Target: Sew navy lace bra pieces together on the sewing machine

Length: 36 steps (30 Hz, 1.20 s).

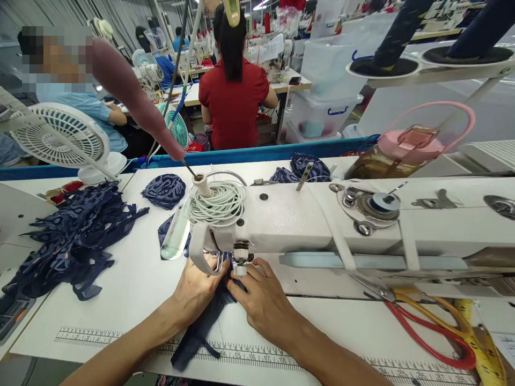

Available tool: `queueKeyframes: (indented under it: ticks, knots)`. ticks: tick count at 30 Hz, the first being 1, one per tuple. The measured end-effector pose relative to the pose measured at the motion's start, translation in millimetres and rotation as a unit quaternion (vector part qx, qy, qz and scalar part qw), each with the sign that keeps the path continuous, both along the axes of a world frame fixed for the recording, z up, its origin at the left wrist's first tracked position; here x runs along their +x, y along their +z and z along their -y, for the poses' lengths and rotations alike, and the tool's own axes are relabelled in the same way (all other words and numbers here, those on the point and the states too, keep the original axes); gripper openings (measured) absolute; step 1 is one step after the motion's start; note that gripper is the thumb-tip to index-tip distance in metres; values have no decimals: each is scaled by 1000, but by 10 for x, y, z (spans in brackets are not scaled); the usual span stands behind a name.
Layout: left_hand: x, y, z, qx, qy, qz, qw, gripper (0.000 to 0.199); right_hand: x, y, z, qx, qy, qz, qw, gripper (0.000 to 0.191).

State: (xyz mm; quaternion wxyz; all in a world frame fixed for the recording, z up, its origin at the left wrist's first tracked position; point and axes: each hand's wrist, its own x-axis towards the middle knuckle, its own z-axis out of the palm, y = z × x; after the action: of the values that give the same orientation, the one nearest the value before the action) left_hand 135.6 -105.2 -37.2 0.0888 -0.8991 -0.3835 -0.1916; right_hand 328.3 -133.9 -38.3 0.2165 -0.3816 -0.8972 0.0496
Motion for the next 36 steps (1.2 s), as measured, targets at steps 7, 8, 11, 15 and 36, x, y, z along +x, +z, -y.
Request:
queueKeyframes:
  ticks: [7, 8, 11, 15, 36]
  knots:
    - [102, -8, 100, 20, 78, 3, 997, 29, -4, 7, -15, -17, -7, -5, 1000, 57]
    - [69, -9, 118, 24, 85, 21, 996, 31, 2, 13, -10, -17, -5, -9, 1000, 57]
    - [-62, 24, 129, 11, 84, 85, 993, 32, 9, 23, 3, -9, -6, -18, 1000, 58]
    - [-128, 79, 125, 10, 18, 72, 997, 24, -11, 36, 24, -18, 4, -10, 1000, 51]
    - [-127, -3, -4, 42, -47, 49, 997, 20, -21, 29, 33, 30, 2, -17, 999, 56]
